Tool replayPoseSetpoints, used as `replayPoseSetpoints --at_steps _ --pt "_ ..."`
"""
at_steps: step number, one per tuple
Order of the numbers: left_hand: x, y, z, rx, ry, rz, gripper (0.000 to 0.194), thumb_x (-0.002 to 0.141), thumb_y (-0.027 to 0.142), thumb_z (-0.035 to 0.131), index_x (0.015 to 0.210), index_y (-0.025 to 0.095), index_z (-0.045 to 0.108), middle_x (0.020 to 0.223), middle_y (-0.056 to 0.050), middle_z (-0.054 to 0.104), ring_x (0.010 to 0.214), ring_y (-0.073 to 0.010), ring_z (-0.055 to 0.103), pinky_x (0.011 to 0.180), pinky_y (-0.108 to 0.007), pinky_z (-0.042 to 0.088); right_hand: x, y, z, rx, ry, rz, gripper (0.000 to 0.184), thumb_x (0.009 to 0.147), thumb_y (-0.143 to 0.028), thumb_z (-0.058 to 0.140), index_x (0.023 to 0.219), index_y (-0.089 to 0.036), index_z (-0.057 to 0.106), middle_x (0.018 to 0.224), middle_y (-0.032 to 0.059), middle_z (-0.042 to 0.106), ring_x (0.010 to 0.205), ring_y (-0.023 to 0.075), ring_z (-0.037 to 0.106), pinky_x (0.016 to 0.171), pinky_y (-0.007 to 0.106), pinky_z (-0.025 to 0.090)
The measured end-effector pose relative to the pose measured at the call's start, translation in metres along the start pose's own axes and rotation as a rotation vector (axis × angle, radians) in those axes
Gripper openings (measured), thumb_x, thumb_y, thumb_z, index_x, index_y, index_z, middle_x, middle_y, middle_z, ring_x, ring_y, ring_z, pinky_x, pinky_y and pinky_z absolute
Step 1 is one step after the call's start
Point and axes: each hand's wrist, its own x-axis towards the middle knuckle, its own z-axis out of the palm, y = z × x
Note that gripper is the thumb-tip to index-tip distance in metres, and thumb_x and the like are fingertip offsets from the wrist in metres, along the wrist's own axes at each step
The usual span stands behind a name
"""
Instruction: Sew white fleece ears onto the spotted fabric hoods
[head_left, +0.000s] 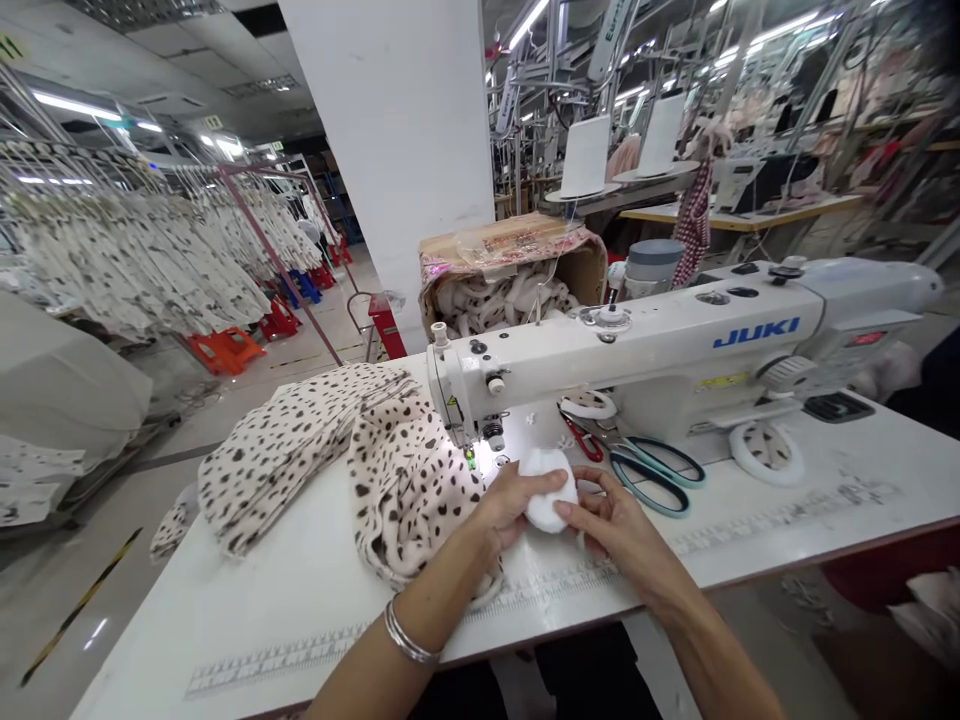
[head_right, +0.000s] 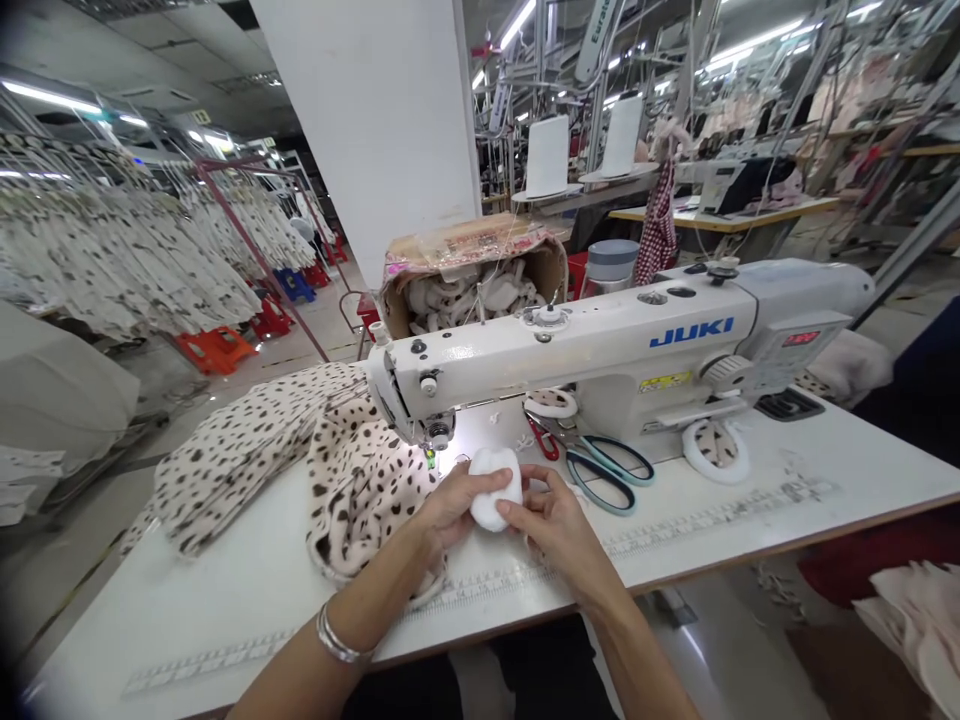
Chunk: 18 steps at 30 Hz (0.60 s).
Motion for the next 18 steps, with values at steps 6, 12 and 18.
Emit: replayPoseSetpoints --at_steps 6,12,18 --pt "-0.003 -0.002 0.003 -0.037 -0.024 0.012 0.055 0.053 0.028 0.091 0.096 0.010 0.062 0.089 -0.012 0.069 0.079 -0.0228 0.066 0.066 -0.031 0.053 -0.002 -0.003 0.004 0.028 0.021 0.000 0.065 0.069 -0.052 0.077 0.117 -0.024 0.045 0.062 -0.0060 0.057 0.048 0.0074 0.042 0.043 0.018 0.027" --pt "-0.009 -0.001 0.007 -0.004 -0.132 0.167 0.054 0.054 0.033 0.091 0.097 0.011 0.066 0.088 -0.009 0.069 0.078 -0.0200 0.064 0.069 -0.029 0.050 -0.003 0.002 0.007 0.042 0.085 -0.072 0.073 0.068 -0.051 0.078 0.123 -0.025 0.038 0.066 -0.0056 0.056 0.051 0.0104 0.047 0.045 0.022 0.034" --pt "-0.014 0.002 0.009 0.086 -0.353 0.288 0.041 0.068 0.036 0.083 0.098 0.010 0.072 0.089 -0.010 0.069 0.078 -0.0188 0.061 0.069 -0.027 0.047 -0.007 0.004 0.004 0.045 0.089 -0.112 0.070 0.072 -0.054 0.074 0.123 -0.026 0.035 0.073 -0.0041 0.058 0.044 0.0085 0.044 0.041 0.023 0.036"
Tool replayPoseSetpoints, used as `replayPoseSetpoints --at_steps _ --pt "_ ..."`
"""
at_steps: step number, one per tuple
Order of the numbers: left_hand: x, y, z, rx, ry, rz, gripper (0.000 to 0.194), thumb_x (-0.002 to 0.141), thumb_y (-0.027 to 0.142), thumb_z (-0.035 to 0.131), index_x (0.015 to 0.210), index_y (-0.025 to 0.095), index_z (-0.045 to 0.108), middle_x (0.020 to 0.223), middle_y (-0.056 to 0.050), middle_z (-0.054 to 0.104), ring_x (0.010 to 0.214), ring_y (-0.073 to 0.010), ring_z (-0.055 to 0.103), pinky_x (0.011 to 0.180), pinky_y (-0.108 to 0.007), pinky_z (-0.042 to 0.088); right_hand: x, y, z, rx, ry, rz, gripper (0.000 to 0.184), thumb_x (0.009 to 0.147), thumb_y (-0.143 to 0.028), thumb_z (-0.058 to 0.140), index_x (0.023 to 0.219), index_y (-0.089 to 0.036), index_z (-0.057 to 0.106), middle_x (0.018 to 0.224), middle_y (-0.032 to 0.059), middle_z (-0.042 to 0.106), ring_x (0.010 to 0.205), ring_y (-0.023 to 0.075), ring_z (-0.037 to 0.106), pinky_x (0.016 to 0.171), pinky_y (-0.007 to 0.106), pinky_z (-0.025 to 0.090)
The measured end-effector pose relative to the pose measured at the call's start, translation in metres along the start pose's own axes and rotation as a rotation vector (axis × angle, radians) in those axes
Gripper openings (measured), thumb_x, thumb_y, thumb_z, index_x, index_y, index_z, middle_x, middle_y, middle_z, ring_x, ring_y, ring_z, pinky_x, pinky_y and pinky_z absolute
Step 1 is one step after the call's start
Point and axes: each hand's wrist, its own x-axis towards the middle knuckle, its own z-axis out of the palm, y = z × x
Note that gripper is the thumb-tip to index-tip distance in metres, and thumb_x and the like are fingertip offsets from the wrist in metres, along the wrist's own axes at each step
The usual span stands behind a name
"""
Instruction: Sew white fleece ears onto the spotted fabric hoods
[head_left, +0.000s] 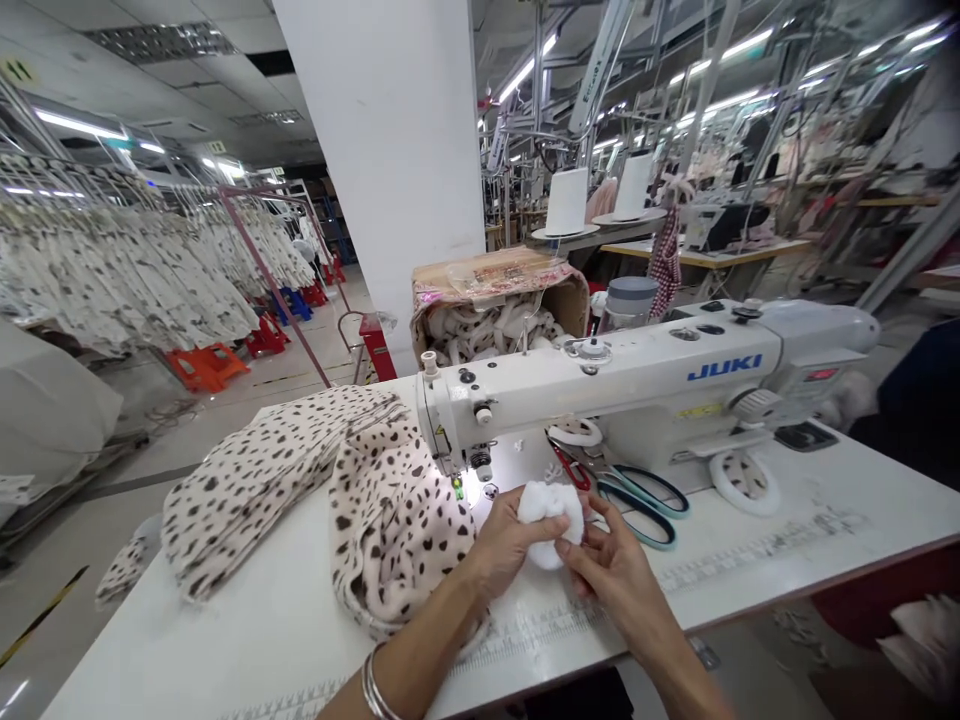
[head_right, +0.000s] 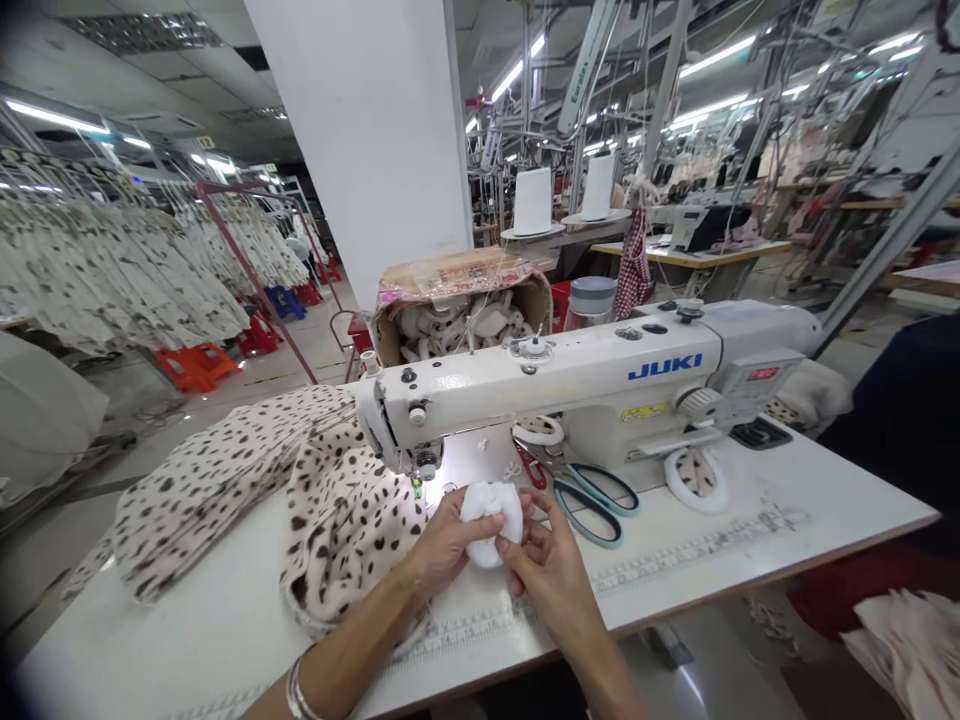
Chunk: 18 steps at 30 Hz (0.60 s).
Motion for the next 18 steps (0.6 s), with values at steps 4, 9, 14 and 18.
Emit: replayPoseSetpoints --at_steps 4,9,14,18 --pt "0.000 -0.001 0.001 -0.026 -0.036 -0.017 0.041 0.076 0.038 0.077 0.105 0.009 0.072 0.092 -0.012 0.070 0.083 -0.0201 0.063 0.075 -0.028 0.047 0.000 0.000 -0.005 -0.013 -0.034 -0.010 0.066 0.074 -0.055 0.071 0.122 -0.026 0.036 0.078 -0.0024 0.060 0.042 0.0071 0.045 0.041 0.023 0.037" --pt "0.001 -0.005 0.002 -0.018 -0.003 -0.055 0.041 0.076 0.040 0.076 0.102 0.008 0.073 0.091 -0.013 0.070 0.078 -0.0185 0.063 0.070 -0.026 0.048 -0.001 0.004 -0.006 -0.102 -0.076 -0.015 0.058 0.077 -0.058 0.065 0.117 -0.023 0.040 0.075 -0.0016 0.061 0.044 0.0088 0.049 0.042 0.024 0.039" --pt "0.004 -0.008 -0.001 0.035 0.086 -0.071 0.043 0.070 0.042 0.081 0.095 0.007 0.073 0.081 -0.011 0.070 0.069 -0.0166 0.061 0.064 -0.025 0.047 0.003 -0.002 -0.025 -0.353 -0.094 -0.028 0.054 0.080 -0.060 0.058 0.116 -0.022 0.047 0.074 0.0017 0.065 0.055 0.0189 0.062 0.037 0.025 0.038" --pt "0.006 -0.007 -0.005 0.041 0.146 -0.047 0.041 0.069 0.041 0.082 0.094 0.009 0.074 0.087 -0.012 0.071 0.082 -0.0202 0.065 0.075 -0.028 0.050 0.021 -0.017 -0.069 -0.678 0.115 -0.140 0.045 0.083 -0.052 0.051 0.115 -0.021 0.054 0.095 0.0090 0.067 0.089 0.0279 0.064 0.072 0.042 0.052"
